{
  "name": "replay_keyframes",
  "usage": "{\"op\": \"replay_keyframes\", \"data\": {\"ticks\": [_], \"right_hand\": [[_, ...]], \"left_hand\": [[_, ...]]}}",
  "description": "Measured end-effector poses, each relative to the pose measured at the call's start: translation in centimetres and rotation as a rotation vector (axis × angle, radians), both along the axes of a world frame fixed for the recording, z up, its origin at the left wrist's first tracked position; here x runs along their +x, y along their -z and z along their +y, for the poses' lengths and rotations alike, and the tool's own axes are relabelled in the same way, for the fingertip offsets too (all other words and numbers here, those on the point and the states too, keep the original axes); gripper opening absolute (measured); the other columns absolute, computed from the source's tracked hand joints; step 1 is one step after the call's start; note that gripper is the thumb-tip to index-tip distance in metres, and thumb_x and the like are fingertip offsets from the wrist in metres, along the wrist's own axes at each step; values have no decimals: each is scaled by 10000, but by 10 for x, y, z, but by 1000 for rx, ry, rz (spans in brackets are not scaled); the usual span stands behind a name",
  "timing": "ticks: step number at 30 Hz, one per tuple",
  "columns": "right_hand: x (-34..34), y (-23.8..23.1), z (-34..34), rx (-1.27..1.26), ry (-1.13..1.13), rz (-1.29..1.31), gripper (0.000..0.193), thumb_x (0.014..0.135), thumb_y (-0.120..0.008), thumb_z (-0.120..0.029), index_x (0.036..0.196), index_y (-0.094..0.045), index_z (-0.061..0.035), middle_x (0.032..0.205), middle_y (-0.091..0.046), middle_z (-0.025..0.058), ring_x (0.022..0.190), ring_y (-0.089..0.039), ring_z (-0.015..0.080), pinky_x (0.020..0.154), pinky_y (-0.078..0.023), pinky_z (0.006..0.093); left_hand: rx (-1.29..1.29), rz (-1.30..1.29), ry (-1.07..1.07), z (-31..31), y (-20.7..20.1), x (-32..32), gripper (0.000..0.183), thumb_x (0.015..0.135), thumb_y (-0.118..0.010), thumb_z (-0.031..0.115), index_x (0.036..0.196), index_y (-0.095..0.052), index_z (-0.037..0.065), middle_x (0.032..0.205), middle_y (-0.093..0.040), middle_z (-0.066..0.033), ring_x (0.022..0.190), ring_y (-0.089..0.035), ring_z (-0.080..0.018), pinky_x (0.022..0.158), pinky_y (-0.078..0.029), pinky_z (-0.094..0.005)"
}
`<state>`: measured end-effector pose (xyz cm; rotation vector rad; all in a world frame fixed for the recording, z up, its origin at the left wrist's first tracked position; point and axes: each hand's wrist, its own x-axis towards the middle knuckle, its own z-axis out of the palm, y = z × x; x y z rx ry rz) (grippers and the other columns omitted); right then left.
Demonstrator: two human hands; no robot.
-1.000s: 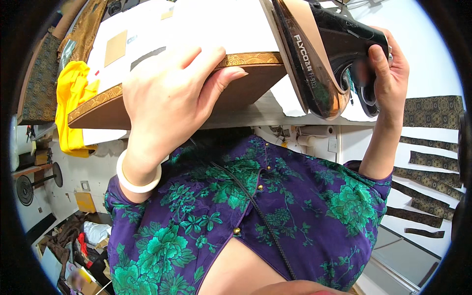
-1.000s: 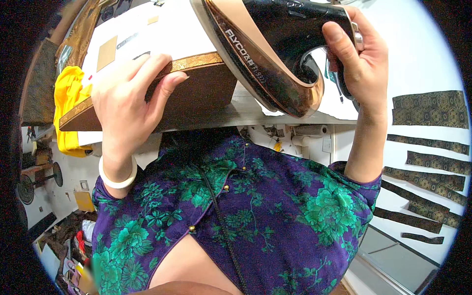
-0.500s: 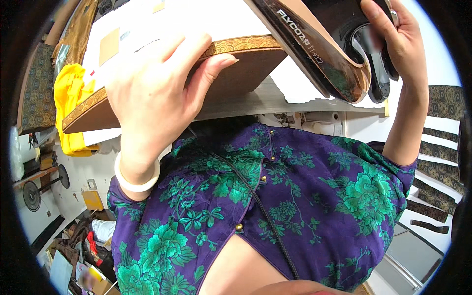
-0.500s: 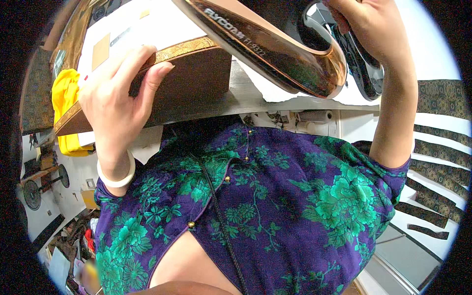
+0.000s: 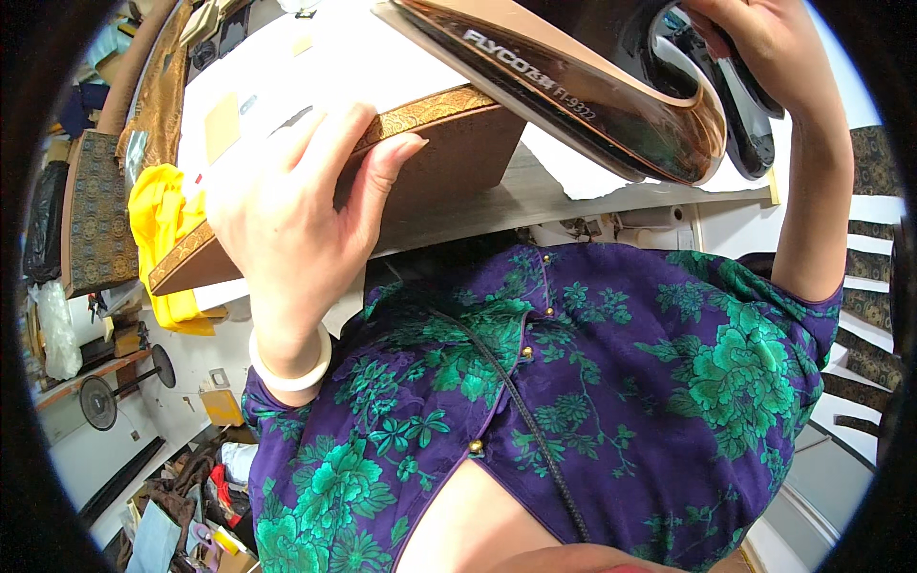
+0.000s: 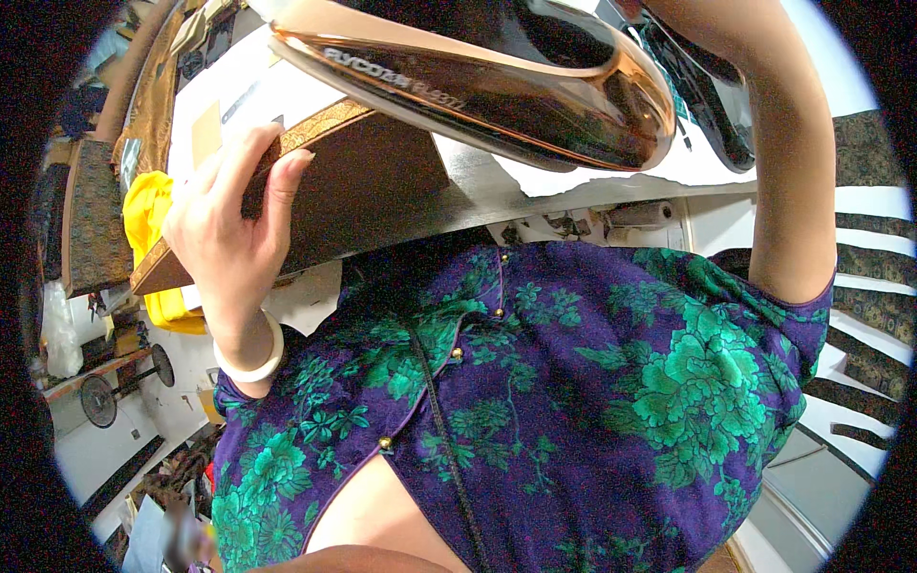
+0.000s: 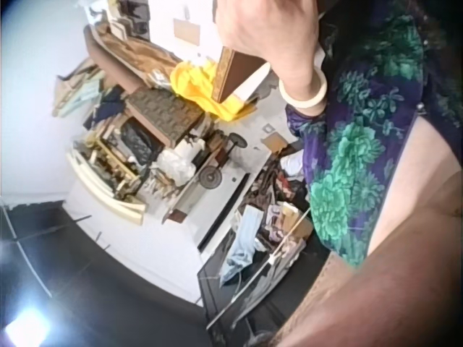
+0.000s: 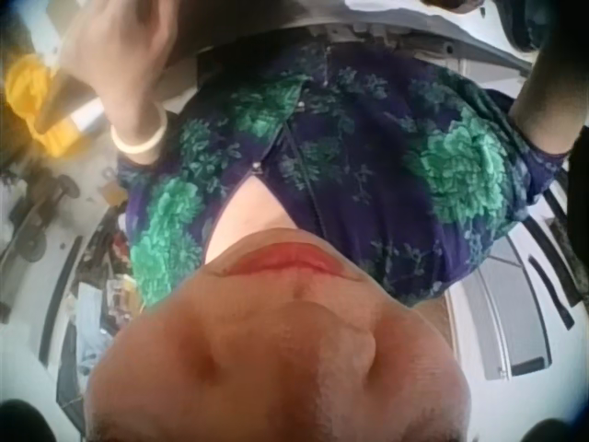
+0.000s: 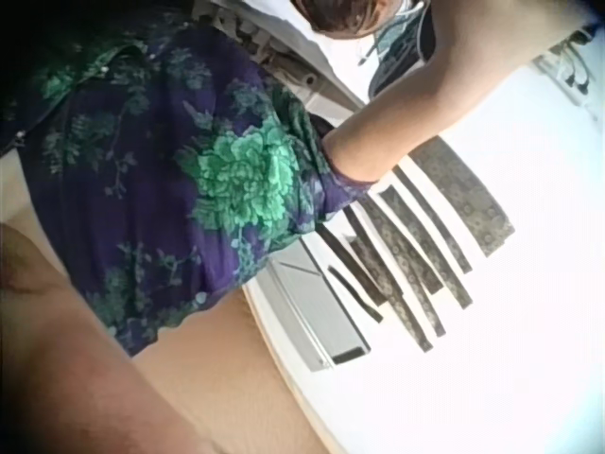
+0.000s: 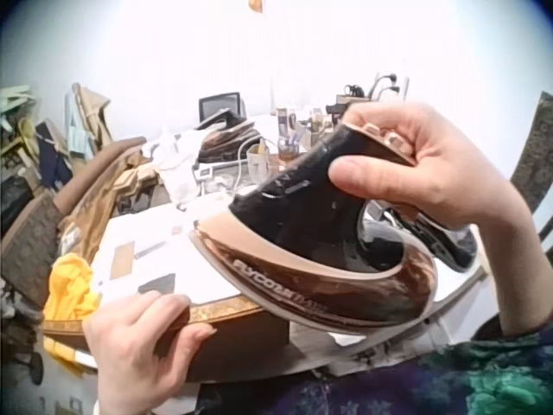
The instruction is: The person applies adhesive to the edges of a rectangular board, aligns and presses a brown patterned cover onto it, and uses an iron to heat and secure the edges. The person repeatedly inspects the edges and corners of the finished cover.
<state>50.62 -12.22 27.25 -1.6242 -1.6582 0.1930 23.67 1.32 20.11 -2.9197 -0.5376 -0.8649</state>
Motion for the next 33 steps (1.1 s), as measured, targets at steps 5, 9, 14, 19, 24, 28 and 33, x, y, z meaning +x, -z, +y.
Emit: {"op": "replay_keyframes", "data": {"ticks": [5,9,14,19,24,28,33], "right_hand": [[12,6,-12,-15,90,159,219,951,-697,-243,915,-610,-46,647,-564,-54,508,-481,6,448,-357,169],[5,-4,-12,-24,101,170,215,965,-678,-242,910,-617,-43,640,-561,-53,491,-477,10,441,-356,170],[0,2,-4,32,15,145,219,940,-712,-242,892,-627,-46,631,-554,-56,495,-459,2,443,-335,170],[-8,5,-18,-18,157,194,213,931,-722,-231,900,-627,-42,641,-559,-56,507,-451,-1,450,-330,170],[0,16,-24,21,172,275,204,943,-707,-225,906,-628,-41,647,-565,-53,492,-449,4,436,-328,172],[-2,10,-32,5,188,262,206,946,-703,-230,908,-629,-41,643,-564,-52,486,-450,5,432,-330,172],[-6,11,-34,-22,194,254,209,950,-697,-235,912,-631,-41,638,-563,-51,479,-451,7,426,-333,173]], "left_hand": [[71,-83,37,7,3,3,245,864,-744,354,941,-698,126,780,-652,-46,686,-621,-239,641,-449,-334],[85,-111,36,10,6,2,272,855,-745,396,926,-702,137,715,-622,-20,644,-594,-227,635,-432,-336],[79,-120,42,10,7,-1,283,849,-755,393,945,-710,131,741,-647,-19,663,-612,-223,645,-447,-323],[50,-113,51,14,7,2,275,847,-768,366,953,-711,118,768,-665,-30,680,-630,-220,634,-463,-320],[22,-36,13,12,2,0,216,882,-753,227,1015,-712,63,832,-694,-122,696,-665,-268,631,-488,-328],[40,-114,31,17,8,2,279,835,-788,341,967,-710,108,787,-676,-41,674,-642,-214,606,-469,-317],[48,-129,43,17,11,6,272,833,-791,340,955,-710,111,792,-688,-36,681,-656,-206,609,-474,-308]]}}
